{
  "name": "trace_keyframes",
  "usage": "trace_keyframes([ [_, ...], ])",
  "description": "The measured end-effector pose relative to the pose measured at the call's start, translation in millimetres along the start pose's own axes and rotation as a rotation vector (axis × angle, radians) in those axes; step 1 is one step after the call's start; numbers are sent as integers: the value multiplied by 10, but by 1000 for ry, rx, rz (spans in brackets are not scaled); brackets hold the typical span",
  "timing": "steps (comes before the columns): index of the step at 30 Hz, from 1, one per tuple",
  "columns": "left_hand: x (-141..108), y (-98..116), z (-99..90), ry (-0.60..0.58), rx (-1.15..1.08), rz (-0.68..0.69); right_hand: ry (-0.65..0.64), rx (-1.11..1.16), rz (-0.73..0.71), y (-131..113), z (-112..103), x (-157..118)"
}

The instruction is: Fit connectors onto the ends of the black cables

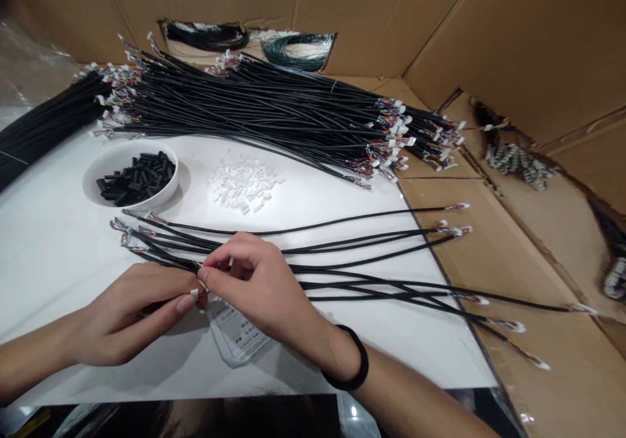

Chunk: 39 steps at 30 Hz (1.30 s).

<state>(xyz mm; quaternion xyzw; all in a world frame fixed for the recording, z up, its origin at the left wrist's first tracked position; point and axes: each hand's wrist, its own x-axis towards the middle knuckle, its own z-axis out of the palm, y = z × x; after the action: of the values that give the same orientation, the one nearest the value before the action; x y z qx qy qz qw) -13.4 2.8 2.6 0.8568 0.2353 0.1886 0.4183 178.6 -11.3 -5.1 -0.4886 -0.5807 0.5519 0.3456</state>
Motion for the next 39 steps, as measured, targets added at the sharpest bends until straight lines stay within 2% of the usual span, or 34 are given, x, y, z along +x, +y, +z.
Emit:
trace_keyframes([
  [3,-15,-2,-7,61,-36,-92,3,-3,-19,3,1,-2],
  [8,-17,-15,-33,302,-137,-321,9,19,-39,2,8,-11],
  [10,-4,-30,-28,338,-185,-352,7,26,-45,0,14,-15],
  [15,41,-39,0,302,-257,-373,19,40,-37,-7,26,-17],
  [24,67,-4,-18,313,-380,-444,54,40,-41,-37,32,-22],
  [39,54,-35,9,292,-368,-455,51,38,-50,-58,32,-43],
])
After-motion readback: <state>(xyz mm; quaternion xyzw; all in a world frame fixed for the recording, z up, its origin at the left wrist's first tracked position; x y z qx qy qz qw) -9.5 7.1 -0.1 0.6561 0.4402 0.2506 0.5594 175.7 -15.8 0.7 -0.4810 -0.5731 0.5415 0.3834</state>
